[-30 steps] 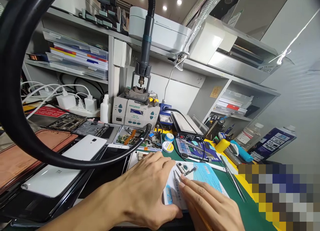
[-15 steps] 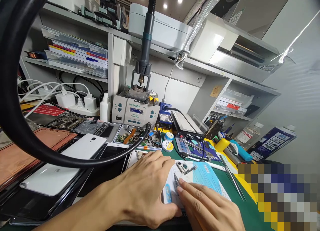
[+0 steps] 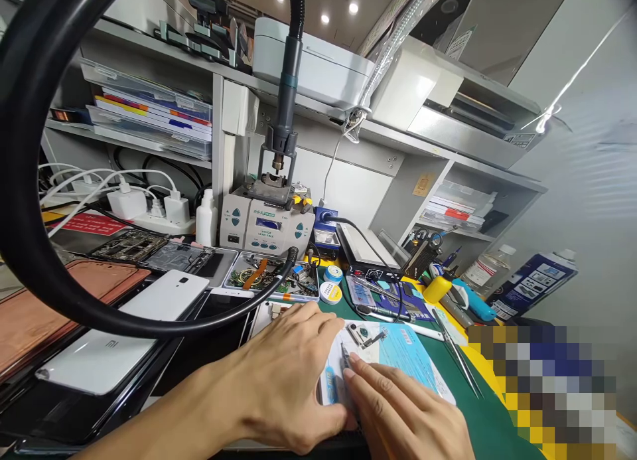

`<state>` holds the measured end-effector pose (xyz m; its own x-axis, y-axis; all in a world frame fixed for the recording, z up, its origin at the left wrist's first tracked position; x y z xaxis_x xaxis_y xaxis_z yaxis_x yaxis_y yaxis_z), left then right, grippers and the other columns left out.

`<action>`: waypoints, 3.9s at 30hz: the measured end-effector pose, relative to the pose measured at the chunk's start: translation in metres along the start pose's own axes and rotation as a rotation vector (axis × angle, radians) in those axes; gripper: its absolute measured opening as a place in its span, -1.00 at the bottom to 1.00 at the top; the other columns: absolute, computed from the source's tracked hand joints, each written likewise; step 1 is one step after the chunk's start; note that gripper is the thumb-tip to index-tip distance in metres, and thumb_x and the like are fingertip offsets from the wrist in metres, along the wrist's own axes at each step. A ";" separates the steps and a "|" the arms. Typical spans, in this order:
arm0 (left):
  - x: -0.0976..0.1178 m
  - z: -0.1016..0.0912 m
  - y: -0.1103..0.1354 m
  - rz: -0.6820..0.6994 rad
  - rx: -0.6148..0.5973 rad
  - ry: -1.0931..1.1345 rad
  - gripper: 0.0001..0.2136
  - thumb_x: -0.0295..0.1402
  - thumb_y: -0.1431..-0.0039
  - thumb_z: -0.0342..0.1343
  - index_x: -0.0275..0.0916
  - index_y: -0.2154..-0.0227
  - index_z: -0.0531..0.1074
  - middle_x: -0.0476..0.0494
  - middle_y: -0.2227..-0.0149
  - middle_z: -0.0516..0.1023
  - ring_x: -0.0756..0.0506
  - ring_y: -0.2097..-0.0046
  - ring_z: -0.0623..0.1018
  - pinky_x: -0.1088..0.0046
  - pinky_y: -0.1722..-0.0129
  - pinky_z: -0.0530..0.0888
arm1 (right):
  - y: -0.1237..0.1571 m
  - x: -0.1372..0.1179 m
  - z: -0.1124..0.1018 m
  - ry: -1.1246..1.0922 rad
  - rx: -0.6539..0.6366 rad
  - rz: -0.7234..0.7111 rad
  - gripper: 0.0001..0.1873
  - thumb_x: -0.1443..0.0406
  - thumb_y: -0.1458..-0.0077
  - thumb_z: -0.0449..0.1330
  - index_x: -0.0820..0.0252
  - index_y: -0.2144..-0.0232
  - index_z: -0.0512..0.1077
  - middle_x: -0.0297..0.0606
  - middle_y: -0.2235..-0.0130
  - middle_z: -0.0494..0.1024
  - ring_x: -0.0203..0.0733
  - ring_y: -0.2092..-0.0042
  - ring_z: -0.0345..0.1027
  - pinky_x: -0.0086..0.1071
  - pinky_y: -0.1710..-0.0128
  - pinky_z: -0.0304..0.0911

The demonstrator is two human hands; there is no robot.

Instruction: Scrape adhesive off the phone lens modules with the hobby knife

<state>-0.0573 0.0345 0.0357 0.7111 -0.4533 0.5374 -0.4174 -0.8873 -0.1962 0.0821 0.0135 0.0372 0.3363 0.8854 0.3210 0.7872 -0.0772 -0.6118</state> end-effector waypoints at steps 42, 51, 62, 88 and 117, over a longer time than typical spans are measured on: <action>-0.005 0.005 0.001 0.009 0.028 0.003 -0.50 -0.09 -0.02 0.29 -0.22 0.03 0.39 -0.15 0.06 0.45 -0.25 -0.01 0.39 0.07 -0.08 0.43 | 0.012 0.011 0.001 -0.053 0.015 0.058 -0.69 0.35 -0.47 -0.05 0.30 0.03 0.48 -0.03 0.08 0.71 -0.06 0.17 0.67 -0.33 0.30 0.60; -0.004 0.003 0.000 0.004 0.012 0.005 -0.52 -0.09 -0.03 0.29 -0.26 0.05 0.40 -0.20 0.01 0.45 -0.26 -0.04 0.39 0.03 -0.12 0.41 | 0.008 0.007 -0.001 -0.088 -0.015 0.030 -0.78 0.43 -0.38 0.08 0.35 0.04 0.50 -0.01 0.10 0.71 -0.03 0.17 0.67 -0.32 0.30 0.61; -0.005 0.005 -0.001 0.039 0.047 -0.003 -0.46 -0.06 -0.02 0.29 -0.25 -0.01 0.38 -0.18 0.05 0.45 -0.27 -0.01 0.40 0.07 -0.09 0.42 | 0.022 0.017 0.008 -0.121 -0.065 0.059 -0.69 0.46 -0.32 0.09 0.37 -0.06 0.47 0.03 -0.03 0.66 -0.06 -0.01 0.61 -0.33 0.08 0.57; -0.006 0.006 0.000 0.049 0.061 -0.015 -0.47 -0.05 -0.02 0.30 -0.24 0.03 0.38 -0.22 0.01 0.46 -0.28 -0.03 0.40 0.05 -0.10 0.42 | 0.020 0.019 0.004 -0.166 -0.009 0.062 -0.74 0.44 -0.33 0.11 0.33 0.01 0.53 -0.04 0.05 0.70 -0.07 0.05 0.64 -0.37 0.11 0.59; -0.006 0.005 0.001 0.053 0.064 -0.014 -0.46 -0.05 -0.01 0.32 -0.25 0.02 0.39 -0.20 0.04 0.46 -0.27 0.00 0.41 0.07 -0.09 0.42 | 0.027 0.029 0.012 -0.269 -0.014 0.094 -0.65 0.50 -0.25 0.14 0.31 -0.07 0.49 0.01 -0.03 0.65 0.00 -0.03 0.59 -0.24 0.02 0.57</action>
<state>-0.0591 0.0362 0.0280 0.6970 -0.5009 0.5131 -0.4183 -0.8652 -0.2765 0.1068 0.0429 0.0219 0.2605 0.9637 0.0590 0.7669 -0.1694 -0.6190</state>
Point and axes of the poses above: each hand's wrist, its own y-axis away from the middle knuckle, its own z-axis out of the palm, x = y × z, the point moved 7 cm from there along -y, towards the middle knuckle
